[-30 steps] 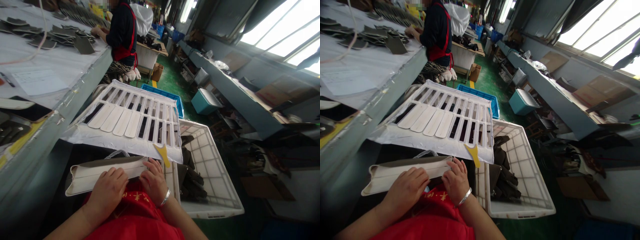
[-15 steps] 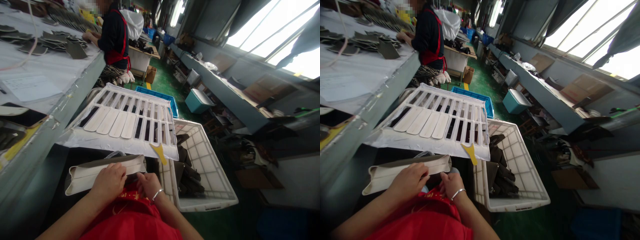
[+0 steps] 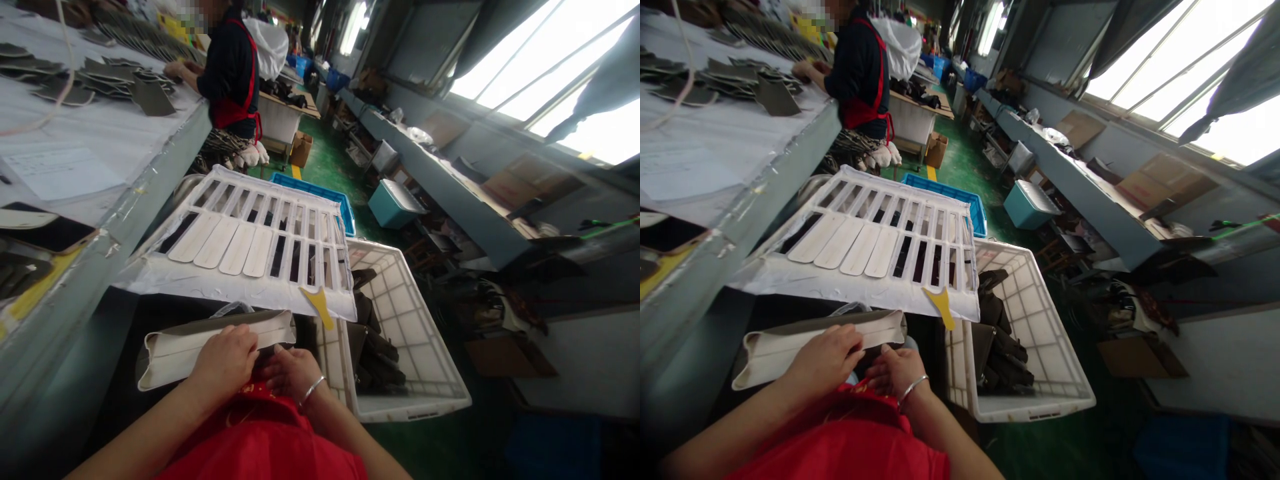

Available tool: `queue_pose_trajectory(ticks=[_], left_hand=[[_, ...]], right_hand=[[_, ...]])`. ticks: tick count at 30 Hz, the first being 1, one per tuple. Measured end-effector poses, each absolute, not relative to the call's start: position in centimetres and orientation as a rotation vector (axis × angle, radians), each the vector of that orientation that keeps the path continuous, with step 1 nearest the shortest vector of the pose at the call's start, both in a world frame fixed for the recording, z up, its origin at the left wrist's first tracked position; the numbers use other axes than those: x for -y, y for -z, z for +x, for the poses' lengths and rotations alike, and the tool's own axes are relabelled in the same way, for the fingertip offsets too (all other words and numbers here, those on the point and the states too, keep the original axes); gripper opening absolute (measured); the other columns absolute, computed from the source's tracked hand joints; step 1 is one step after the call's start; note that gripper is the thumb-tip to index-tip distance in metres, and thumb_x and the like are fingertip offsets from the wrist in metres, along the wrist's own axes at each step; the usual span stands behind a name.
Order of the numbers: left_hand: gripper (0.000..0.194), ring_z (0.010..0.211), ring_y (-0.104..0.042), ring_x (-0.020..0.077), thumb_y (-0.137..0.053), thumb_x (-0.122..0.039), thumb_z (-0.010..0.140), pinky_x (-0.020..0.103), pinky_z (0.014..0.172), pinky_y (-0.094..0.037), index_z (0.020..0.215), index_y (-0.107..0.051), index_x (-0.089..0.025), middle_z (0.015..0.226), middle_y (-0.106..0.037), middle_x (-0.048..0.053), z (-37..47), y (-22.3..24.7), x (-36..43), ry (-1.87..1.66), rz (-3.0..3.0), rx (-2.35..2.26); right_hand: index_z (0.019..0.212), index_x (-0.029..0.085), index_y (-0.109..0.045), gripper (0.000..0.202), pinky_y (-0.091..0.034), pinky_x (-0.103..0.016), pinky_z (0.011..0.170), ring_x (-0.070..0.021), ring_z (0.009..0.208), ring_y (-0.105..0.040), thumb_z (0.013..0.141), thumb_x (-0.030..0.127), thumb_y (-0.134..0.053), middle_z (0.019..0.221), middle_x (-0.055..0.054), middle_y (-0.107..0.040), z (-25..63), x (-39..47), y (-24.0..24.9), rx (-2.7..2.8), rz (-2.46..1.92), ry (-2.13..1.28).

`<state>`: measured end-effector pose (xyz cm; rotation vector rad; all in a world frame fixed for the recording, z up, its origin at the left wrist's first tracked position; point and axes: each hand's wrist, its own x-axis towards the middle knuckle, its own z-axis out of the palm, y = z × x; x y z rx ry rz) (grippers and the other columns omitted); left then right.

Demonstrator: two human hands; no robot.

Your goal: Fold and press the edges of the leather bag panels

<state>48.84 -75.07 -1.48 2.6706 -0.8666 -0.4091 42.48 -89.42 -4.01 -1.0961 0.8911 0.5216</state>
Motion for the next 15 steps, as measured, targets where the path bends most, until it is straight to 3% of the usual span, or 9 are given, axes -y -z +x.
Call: queue_pose_trajectory(ticks=[6, 15], left_hand=[[0.017, 0.08, -0.054, 0.0209, -0.045, -0.022, 0.08, 0.032, 0.07, -0.04, 0.072, -0.06, -0.019, 0.081, -0.06, 0.005, 49.0, 1.3, 75.2, 0.447, 2.692, 0.846], [0.017, 0.079, -0.055, 0.0218, -0.044, -0.022, 0.08, 0.032, 0.068, -0.04, 0.073, -0.06, -0.018, 0.08, -0.06, 0.006, 49.3, 1.0, 75.3, 0.454, 2.699, 0.83]], right_hand=[[0.071, 0.005, -0.058, 0.043, -0.04, -0.019, 0.031, -0.0121, 0.036, -0.055, 0.093, 0.033, -0.033, 0.059, -0.01, -0.064, 43.1, 88.8, 3.8, -0.918, -1.037, -0.574], [0.073, 0.007, -0.059, 0.034, -0.04, -0.019, 0.035, -0.0113, 0.037, -0.054, 0.091, 0.03, -0.04, 0.054, -0.006, -0.06, 43.2, 86.6, 3.6, -0.895, -0.974, -0.483]])
